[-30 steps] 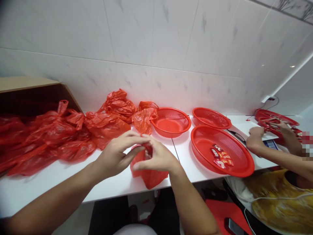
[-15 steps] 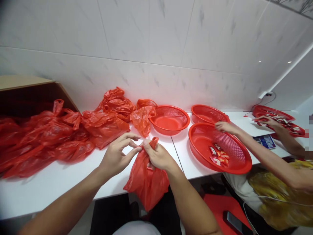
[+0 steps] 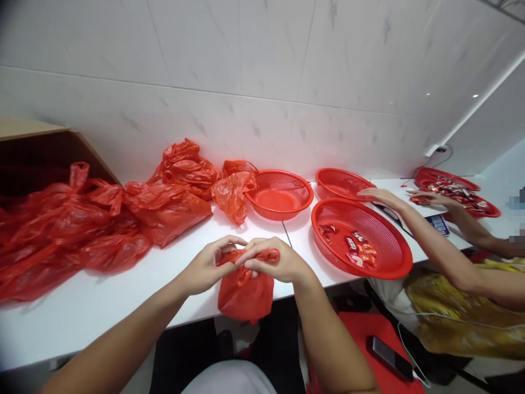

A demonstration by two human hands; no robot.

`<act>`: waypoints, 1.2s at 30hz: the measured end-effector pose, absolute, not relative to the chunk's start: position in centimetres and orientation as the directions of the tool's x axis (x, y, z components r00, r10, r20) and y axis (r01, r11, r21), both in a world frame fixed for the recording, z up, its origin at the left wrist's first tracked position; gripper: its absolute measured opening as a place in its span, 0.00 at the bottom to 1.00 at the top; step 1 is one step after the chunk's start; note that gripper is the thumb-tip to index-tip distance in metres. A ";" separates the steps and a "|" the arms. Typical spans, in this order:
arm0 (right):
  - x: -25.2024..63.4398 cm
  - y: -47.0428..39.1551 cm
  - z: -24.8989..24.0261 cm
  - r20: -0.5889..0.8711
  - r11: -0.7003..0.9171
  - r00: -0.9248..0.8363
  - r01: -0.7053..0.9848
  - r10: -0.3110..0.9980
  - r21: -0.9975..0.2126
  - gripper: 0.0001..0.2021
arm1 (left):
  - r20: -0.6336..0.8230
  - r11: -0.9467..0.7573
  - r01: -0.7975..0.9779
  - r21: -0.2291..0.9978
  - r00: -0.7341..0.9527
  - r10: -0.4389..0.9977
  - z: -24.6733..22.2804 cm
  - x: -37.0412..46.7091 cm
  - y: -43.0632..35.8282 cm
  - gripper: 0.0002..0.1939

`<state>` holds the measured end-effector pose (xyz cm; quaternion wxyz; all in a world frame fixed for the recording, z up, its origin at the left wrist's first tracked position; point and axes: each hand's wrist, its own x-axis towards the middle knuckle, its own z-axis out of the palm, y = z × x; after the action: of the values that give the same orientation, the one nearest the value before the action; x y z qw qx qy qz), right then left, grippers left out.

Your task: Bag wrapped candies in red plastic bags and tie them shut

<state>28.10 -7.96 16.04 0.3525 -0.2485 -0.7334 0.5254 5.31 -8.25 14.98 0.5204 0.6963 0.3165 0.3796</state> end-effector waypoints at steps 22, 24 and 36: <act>30.4 -6.8 8.0 0.448 0.437 -0.184 0.701 0.875 -0.563 0.21 | 0.327 -0.369 0.808 0.459 0.232 0.916 11.7 -4.1 -6.8 0.20; 31.0 -7.0 7.2 0.355 0.364 -0.145 0.625 0.924 -0.691 0.23 | 0.244 -0.303 0.787 0.538 0.200 0.949 10.6 -4.8 -7.0 0.20; 21.0 -6.9 7.1 0.341 0.569 -0.545 0.326 0.766 -0.755 0.11 | 0.421 -0.629 0.392 0.671 0.497 0.759 10.7 1.2 -10.0 0.19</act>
<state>20.98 -6.93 7.14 0.3406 -0.3337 -0.8175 0.3230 1.19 -9.98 10.67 0.2536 0.8272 0.3479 0.3611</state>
